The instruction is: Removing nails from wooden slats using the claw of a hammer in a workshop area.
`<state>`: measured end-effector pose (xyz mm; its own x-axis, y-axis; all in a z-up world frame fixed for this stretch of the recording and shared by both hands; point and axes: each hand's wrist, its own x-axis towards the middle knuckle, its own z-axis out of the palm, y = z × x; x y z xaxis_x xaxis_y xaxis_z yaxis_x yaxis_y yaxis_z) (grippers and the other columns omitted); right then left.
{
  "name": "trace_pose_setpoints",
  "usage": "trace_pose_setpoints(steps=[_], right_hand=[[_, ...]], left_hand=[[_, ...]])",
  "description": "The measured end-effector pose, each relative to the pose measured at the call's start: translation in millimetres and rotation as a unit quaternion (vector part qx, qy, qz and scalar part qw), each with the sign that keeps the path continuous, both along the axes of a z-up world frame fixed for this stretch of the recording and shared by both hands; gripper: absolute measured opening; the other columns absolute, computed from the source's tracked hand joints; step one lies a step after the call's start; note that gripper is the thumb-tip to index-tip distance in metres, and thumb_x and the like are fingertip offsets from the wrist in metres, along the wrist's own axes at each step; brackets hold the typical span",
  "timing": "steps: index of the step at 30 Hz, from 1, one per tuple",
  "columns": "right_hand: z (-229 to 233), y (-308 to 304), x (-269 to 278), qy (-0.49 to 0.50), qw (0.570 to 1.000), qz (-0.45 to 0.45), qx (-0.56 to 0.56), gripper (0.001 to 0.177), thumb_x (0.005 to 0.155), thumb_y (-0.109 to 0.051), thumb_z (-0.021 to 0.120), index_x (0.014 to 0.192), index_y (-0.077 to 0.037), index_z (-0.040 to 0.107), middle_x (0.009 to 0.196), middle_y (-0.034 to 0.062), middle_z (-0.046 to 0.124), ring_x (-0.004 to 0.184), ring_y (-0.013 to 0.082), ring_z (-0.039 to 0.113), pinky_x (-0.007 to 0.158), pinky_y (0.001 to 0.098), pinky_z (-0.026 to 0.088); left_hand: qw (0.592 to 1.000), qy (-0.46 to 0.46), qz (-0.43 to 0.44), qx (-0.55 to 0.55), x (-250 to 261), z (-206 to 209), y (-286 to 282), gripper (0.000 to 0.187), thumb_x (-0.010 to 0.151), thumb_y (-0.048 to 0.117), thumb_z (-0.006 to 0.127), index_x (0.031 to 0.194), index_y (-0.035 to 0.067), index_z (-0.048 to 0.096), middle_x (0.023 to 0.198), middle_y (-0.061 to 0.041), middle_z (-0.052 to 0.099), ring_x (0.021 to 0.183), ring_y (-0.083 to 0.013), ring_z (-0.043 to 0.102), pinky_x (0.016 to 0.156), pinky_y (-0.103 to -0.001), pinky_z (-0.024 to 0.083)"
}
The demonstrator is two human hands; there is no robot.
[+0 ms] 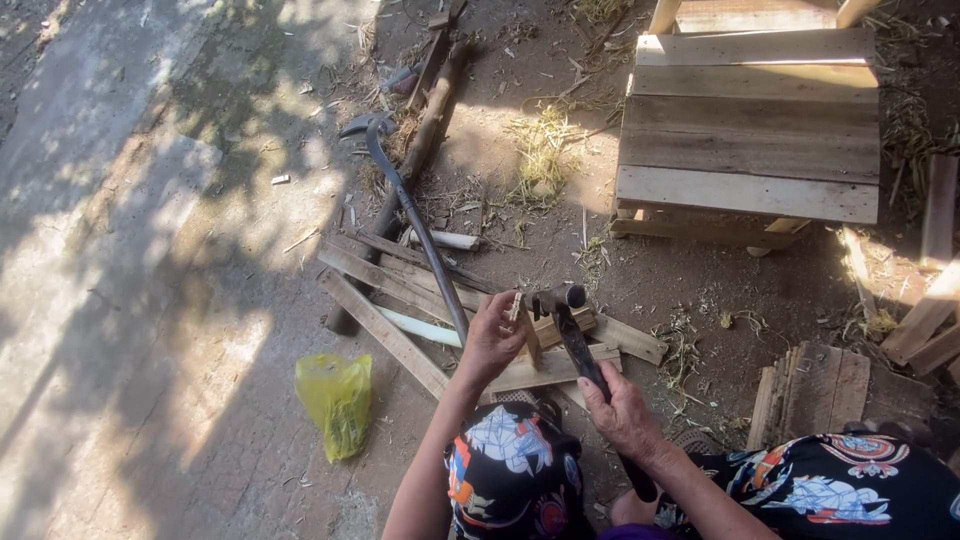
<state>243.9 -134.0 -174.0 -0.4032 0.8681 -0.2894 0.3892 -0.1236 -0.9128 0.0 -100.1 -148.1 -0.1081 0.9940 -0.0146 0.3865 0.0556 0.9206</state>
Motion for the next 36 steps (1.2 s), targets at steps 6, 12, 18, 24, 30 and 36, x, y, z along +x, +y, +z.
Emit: trace_pose_setpoints(steps=[6,12,18,24,30,36], right_hand=[[25,1,-19,0.03,0.999,-0.007,0.007,0.02,0.098,-0.027,0.053,0.107,-0.011,0.059,0.057,-0.004,0.055,0.045,0.0097,0.05,0.041,0.0267,0.042],[3,-1,-29,0.073,0.996,0.021,0.036,0.019,0.101,-0.026,0.048,0.109,-0.01,0.056,0.059,-0.0039,0.051,0.045,0.0092,0.046,0.038,0.0267,0.042],[11,-7,-28,0.049,0.999,-0.007,0.018,0.021,0.099,-0.029,0.053,0.107,-0.011,0.059,0.061,-0.0036,0.054,0.049,0.0104,0.05,0.043,0.0281,0.044],[4,-6,-31,0.034,0.998,0.023,0.046,0.015,0.098,-0.022,0.052,0.106,-0.011,0.059,0.065,-0.0013,0.056,0.054,0.0116,0.052,0.05,0.0289,0.048],[6,-19,-18,0.044,0.993,-0.031,-0.108,0.017,0.1,-0.021,0.049,0.098,-0.008,0.06,0.062,-0.0024,0.051,0.047,0.0109,0.047,0.038,0.0268,0.041],[-13,13,23,0.0,0.998,-0.063,0.018,0.016,0.096,-0.025,0.059,0.097,-0.009,0.06,0.059,-0.0043,0.051,0.044,0.0106,0.046,0.036,0.0266,0.041]], left_hand=[[0.997,-0.074,0.008,-0.015,-4,9,-6,0.056,0.079,-0.001,0.079,0.129,0.005,0.055,0.104,-0.01,0.055,0.089,-0.0207,0.067,0.083,-0.032,0.068],[0.997,-0.063,0.004,0.044,-2,21,-10,0.041,0.077,-0.007,0.081,0.107,0.003,0.055,0.083,-0.005,0.065,0.072,-0.016,0.072,0.067,-0.026,0.066],[0.998,-0.022,0.055,0.01,-7,9,-17,0.042,0.072,0.001,0.088,0.102,0.004,0.057,0.076,-0.004,0.064,0.062,-0.0141,0.067,0.055,-0.026,0.06],[0.998,-0.033,0.04,0.044,-5,9,-15,0.037,0.075,-0.001,0.085,0.098,0.003,0.057,0.075,-0.002,0.058,0.063,-0.0134,0.062,0.054,-0.024,0.057],[0.998,-0.058,0.025,0.001,0,9,-26,0.043,0.079,0.005,0.081,0.114,0.0,0.057,0.088,-0.009,0.068,0.08,-0.0195,0.071,0.074,-0.031,0.066],[0.987,-0.132,0.085,-0.042,-16,-16,-9,0.043,0.085,0.013,0.079,0.116,0.001,0.051,0.094,-0.013,0.067,0.086,-0.0261,0.075,0.087,-0.038,0.068]])
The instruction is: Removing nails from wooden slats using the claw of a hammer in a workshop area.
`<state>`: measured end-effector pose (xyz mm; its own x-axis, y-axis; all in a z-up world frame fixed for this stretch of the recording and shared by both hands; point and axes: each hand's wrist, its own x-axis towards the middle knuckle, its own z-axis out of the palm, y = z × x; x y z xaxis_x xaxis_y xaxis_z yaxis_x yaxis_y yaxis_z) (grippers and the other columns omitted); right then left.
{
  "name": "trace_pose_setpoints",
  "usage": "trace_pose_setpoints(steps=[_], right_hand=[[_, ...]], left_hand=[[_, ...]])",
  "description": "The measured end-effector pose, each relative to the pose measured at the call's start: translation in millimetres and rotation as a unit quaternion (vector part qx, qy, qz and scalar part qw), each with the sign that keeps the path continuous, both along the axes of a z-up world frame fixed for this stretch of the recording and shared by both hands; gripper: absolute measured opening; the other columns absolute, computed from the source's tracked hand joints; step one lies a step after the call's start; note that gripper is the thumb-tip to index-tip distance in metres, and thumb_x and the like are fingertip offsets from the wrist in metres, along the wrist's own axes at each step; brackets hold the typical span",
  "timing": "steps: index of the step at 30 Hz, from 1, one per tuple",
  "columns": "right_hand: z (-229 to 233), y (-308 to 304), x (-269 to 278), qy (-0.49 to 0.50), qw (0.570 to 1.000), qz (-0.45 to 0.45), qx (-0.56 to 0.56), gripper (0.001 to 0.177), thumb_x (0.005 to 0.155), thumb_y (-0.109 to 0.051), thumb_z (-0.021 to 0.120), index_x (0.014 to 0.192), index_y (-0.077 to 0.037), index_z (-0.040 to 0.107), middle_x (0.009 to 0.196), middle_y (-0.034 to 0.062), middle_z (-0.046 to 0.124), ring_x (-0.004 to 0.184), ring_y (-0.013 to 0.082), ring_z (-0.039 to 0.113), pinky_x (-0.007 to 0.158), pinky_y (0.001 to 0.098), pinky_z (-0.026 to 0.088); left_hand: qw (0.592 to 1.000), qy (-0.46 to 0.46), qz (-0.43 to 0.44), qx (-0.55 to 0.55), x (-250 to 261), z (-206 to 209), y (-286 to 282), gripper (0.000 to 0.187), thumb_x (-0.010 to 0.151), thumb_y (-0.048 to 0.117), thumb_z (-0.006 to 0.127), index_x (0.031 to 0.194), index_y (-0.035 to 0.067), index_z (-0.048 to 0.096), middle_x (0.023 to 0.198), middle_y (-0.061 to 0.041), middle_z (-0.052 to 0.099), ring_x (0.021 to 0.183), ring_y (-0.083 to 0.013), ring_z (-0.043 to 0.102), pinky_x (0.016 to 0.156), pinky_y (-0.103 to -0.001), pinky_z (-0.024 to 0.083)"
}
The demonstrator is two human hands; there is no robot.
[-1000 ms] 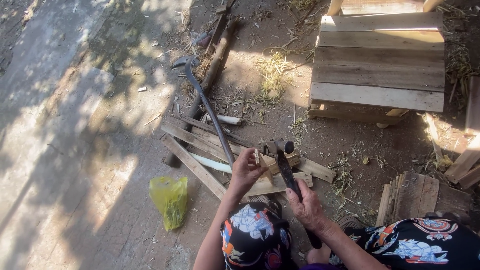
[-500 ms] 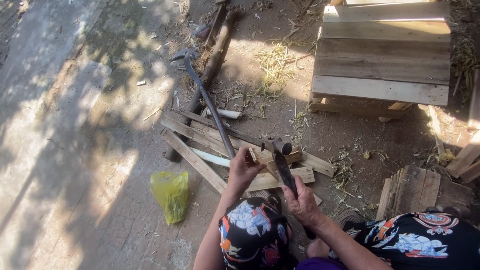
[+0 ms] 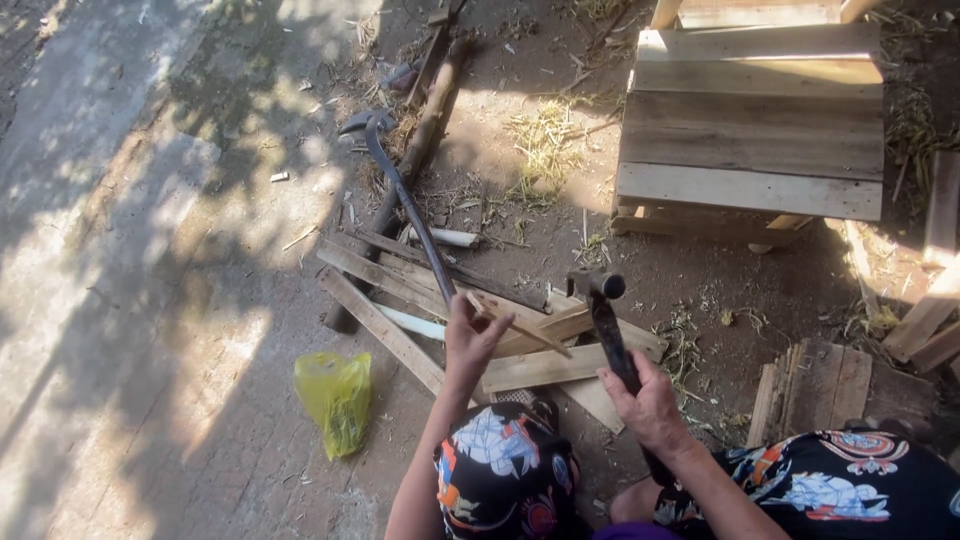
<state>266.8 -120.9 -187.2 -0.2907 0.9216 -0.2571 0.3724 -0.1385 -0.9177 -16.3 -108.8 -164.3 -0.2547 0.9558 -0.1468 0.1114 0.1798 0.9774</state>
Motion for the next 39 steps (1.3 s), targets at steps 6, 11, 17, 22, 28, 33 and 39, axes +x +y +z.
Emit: trace_pose_setpoints(steps=[6,11,17,22,28,33,39], right_hand=[[1,25,32,-0.076,0.982,-0.173,0.007,0.032,0.078,-0.019,0.087,0.102,-0.009,0.069,0.083,0.0117,0.074,0.064,0.0209,0.065,0.051,0.0326,0.05],[86,28,15,0.151,0.964,-0.215,-0.039,0.034,0.077,0.003,0.079,0.103,-0.004,0.058,0.106,0.0131,0.073,0.038,0.0095,0.049,0.029,0.0205,0.04],[95,29,11,0.21,0.953,-0.212,-0.048,0.035,0.079,0.006,0.076,0.106,-0.005,0.057,0.111,0.0152,0.072,0.037,0.0066,0.047,0.03,0.0189,0.039],[105,25,10,0.186,0.96,-0.209,-0.009,0.035,0.08,0.005,0.076,0.107,-0.004,0.057,0.112,0.0151,0.073,0.037,0.0068,0.048,0.03,0.0185,0.04],[108,24,11,0.184,0.962,-0.2,0.012,0.032,0.081,0.006,0.074,0.106,-0.005,0.058,0.106,0.0156,0.074,0.037,0.0083,0.05,0.029,0.0205,0.041],[102,21,13,0.187,0.962,-0.197,0.007,0.028,0.082,0.003,0.075,0.104,-0.004,0.059,0.103,0.0162,0.075,0.037,0.0087,0.05,0.029,0.0213,0.041],[80,20,10,0.218,0.951,-0.207,-0.076,0.027,0.082,0.001,0.077,0.102,0.0,0.059,0.084,0.0141,0.07,0.036,0.0103,0.048,0.027,0.0234,0.04]], left_hand=[[0.937,-0.216,0.271,-0.038,-31,-12,7,0.051,0.081,0.024,0.09,0.113,0.003,0.056,0.088,-0.013,0.065,0.069,-0.0264,0.074,0.064,-0.034,0.067],[0.892,-0.325,0.308,-0.055,-38,-21,-6,0.044,0.086,0.027,0.085,0.104,0.003,0.053,0.081,-0.015,0.062,0.062,-0.0301,0.075,0.062,-0.036,0.067],[0.877,-0.427,0.218,0.045,-40,-35,-12,0.037,0.09,0.009,0.073,0.122,0.006,0.056,0.102,-0.029,0.07,0.085,-0.0358,0.077,0.079,-0.042,0.067],[0.875,-0.451,0.135,0.116,-41,-15,-21,0.051,0.084,0.006,0.073,0.133,0.005,0.055,0.118,-0.035,0.066,0.098,-0.0383,0.074,0.08,-0.041,0.066],[0.868,-0.463,0.098,0.151,-44,-4,-23,0.057,0.084,0.005,0.071,0.138,0.004,0.053,0.123,-0.038,0.062,0.103,-0.0404,0.073,0.081,-0.041,0.066],[0.856,-0.482,0.105,0.156,-46,-10,-29,0.057,0.084,0.002,0.07,0.139,0.005,0.053,0.125,-0.039,0.06,0.106,-0.0432,0.071,0.081,-0.042,0.066],[0.864,-0.473,0.126,0.121,-40,-9,-27,0.06,0.09,0.006,0.067,0.147,0.004,0.048,0.122,-0.036,0.064,0.103,-0.0387,0.073,0.079,-0.038,0.067]])
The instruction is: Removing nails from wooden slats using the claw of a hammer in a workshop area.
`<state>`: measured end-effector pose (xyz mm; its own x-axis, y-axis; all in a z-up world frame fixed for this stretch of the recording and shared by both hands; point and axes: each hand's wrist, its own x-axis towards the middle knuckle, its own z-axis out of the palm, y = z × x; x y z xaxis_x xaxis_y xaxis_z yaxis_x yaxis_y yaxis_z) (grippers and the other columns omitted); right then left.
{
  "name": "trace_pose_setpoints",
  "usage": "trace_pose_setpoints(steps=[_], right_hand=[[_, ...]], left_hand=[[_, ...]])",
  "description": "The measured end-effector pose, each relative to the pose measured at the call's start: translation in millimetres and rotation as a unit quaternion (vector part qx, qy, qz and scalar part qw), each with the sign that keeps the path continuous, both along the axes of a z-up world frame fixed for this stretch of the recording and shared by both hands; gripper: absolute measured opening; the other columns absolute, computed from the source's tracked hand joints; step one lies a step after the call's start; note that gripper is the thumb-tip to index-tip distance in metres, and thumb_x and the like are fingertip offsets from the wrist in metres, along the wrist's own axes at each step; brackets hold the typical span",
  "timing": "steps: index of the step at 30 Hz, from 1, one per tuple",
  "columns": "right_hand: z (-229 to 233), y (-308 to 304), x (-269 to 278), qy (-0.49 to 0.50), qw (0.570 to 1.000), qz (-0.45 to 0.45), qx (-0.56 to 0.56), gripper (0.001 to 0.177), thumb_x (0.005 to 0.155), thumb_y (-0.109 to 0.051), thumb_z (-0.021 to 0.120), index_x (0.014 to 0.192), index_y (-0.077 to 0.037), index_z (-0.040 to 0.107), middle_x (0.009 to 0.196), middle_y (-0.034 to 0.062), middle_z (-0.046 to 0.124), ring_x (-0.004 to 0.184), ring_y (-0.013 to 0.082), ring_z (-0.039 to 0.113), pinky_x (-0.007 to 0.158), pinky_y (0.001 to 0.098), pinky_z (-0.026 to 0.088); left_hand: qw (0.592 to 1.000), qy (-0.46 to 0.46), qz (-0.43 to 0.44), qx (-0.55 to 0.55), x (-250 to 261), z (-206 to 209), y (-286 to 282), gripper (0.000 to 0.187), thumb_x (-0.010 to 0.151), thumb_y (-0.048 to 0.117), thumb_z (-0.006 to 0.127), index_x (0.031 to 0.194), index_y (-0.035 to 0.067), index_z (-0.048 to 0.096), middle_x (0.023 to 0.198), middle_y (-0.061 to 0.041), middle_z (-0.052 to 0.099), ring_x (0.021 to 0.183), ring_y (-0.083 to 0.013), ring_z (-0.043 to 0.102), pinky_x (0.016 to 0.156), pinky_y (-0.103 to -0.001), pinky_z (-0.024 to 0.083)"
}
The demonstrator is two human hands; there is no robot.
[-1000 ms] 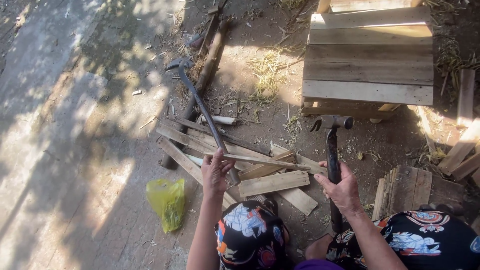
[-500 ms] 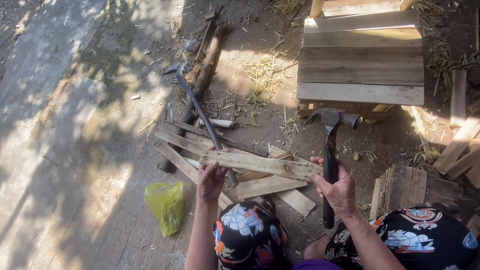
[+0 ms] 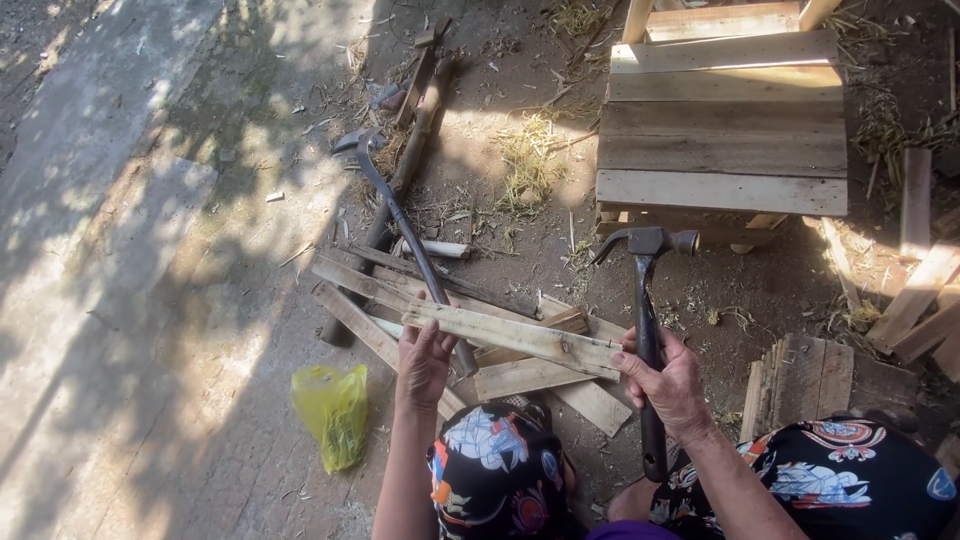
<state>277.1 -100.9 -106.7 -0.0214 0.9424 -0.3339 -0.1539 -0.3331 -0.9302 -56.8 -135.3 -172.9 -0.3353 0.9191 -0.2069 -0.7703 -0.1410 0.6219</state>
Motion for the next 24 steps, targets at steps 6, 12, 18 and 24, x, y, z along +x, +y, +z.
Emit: trace_pose_setpoints(steps=[6,12,18,24], right_hand=[[-22,2,-4,0.048,0.998,-0.004,-0.041,0.024,0.085,0.0,0.074,0.102,0.0,0.057,0.081,0.0083,0.062,0.039,0.0081,0.045,0.028,0.0216,0.038],[-42,0,-5,0.051,0.996,-0.004,-0.075,0.027,0.083,0.001,0.077,0.103,0.001,0.057,0.08,0.0101,0.061,0.041,0.0079,0.045,0.03,0.0215,0.038],[-39,-1,-9,0.018,0.996,0.001,-0.082,0.04,0.078,0.0,0.084,0.106,0.002,0.056,0.082,0.0132,0.065,0.04,0.0099,0.046,0.03,0.0231,0.039],[-37,21,37,0.075,0.992,0.105,0.008,0.029,0.085,-0.013,0.076,0.107,0.001,0.063,0.063,0.0056,0.06,0.039,0.0118,0.051,0.028,0.0239,0.046]], left_hand=[[0.924,0.311,0.042,-0.22,39,91,-4,0.148,0.066,0.037,0.093,0.16,0.02,-0.02,0.159,-0.042,0.006,0.142,-0.064,0.021,0.114,-0.071,0.029],[0.645,0.753,0.03,-0.128,37,36,-8,0.114,0.069,0.073,0.08,0.162,0.031,0.029,0.171,-0.016,0.004,0.153,-0.0467,-0.004,0.117,-0.069,0.001],[0.559,0.768,-0.313,0.004,45,-11,21,0.078,0.07,0.051,0.08,0.143,0.032,0.06,0.084,0.003,0.061,0.093,-0.0196,0.061,0.095,-0.043,0.041],[0.528,0.717,-0.45,-0.07,60,45,50,0.073,0.067,0.062,0.08,0.13,0.025,0.071,0.088,0.0,0.064,0.077,-0.0137,0.058,0.068,-0.028,0.046]])
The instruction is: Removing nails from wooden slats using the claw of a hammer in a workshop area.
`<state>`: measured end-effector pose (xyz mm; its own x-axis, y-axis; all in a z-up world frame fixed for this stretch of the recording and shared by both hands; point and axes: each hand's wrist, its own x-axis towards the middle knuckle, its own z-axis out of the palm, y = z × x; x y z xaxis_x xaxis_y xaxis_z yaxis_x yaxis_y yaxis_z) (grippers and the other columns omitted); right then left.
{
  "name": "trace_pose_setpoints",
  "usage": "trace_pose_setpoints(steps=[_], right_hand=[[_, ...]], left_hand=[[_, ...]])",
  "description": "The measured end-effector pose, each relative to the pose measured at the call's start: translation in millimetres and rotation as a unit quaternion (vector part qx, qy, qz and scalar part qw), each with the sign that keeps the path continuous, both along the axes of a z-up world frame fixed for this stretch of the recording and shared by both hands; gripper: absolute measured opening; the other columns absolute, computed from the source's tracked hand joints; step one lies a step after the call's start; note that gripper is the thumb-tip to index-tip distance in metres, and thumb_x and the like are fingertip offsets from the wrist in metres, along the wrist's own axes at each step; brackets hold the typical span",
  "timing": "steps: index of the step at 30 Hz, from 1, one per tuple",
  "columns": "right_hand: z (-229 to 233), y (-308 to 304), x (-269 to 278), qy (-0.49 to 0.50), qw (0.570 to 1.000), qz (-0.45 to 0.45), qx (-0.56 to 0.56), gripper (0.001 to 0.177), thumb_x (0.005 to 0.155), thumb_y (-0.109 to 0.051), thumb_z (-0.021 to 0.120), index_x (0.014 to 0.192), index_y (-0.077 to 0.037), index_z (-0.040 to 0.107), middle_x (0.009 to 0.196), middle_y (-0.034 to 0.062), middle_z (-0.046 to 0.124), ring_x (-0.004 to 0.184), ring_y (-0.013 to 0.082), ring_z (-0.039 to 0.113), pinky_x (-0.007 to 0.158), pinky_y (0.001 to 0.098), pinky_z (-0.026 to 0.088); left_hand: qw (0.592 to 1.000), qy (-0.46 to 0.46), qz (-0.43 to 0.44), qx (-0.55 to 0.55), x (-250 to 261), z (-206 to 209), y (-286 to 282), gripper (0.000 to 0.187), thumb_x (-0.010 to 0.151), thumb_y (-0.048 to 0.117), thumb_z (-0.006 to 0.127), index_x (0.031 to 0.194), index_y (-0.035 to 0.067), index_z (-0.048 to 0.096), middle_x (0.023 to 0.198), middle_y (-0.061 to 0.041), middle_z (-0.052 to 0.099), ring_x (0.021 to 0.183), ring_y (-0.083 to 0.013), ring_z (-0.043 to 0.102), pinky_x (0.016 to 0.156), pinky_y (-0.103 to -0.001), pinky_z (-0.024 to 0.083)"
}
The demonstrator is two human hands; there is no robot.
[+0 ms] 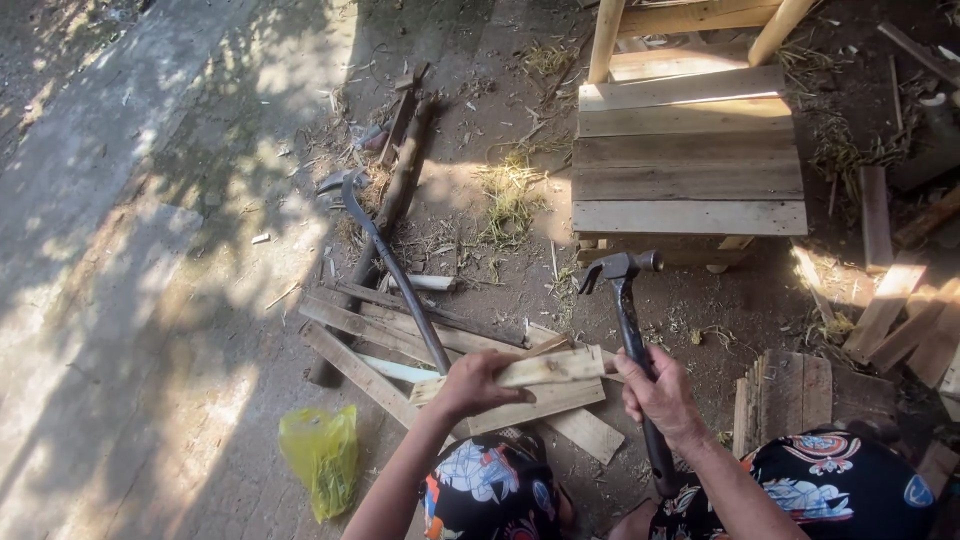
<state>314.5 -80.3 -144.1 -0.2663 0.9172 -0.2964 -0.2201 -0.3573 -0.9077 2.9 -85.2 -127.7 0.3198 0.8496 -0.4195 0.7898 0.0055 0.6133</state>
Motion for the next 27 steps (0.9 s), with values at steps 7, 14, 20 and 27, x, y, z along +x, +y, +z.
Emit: trace_pose_setpoints(steps=[7,14,20,27], right_hand=[[77,29,35,-0.229,0.96,-0.056,0.151,0.028,0.095,-0.015,0.053,0.12,-0.002,0.056,0.079,0.0103,0.064,0.061,0.0195,0.063,0.051,0.0337,0.056],[28,40,43,-0.182,0.979,0.01,0.093,0.026,0.087,-0.016,0.071,0.106,0.001,0.067,0.059,0.0073,0.061,0.036,0.0146,0.052,0.026,0.0289,0.046],[67,86,14,-0.353,0.924,-0.054,0.133,0.033,0.095,-0.027,0.061,0.12,-0.005,0.062,0.063,0.0026,0.062,0.046,0.0155,0.06,0.037,0.0311,0.047],[9,151,7,-0.507,0.834,-0.143,0.166,0.036,0.097,-0.032,0.069,0.123,-0.008,0.061,0.079,0.0252,0.069,0.078,0.0462,0.071,0.063,0.053,0.053]], left_hand=[[0.987,-0.02,0.143,0.063,-3,35,45,0.076,0.072,0.064,0.066,0.131,0.015,0.064,0.093,-0.007,0.071,0.078,-0.0183,0.065,0.067,-0.033,0.052],[0.968,0.009,0.158,0.197,19,16,112,0.052,0.081,0.056,0.075,0.117,0.02,0.066,0.092,-0.001,0.076,0.075,-0.0156,0.071,0.067,-0.031,0.056],[0.974,-0.026,0.154,0.163,28,-10,191,0.04,0.079,0.045,0.081,0.105,0.017,0.067,0.089,-0.002,0.073,0.08,-0.0167,0.069,0.08,-0.034,0.056],[0.976,-0.027,0.191,0.104,36,-79,226,0.066,0.076,0.059,0.078,0.128,0.021,0.067,0.109,-0.013,0.076,0.11,-0.0328,0.072,0.09,-0.044,0.055]])
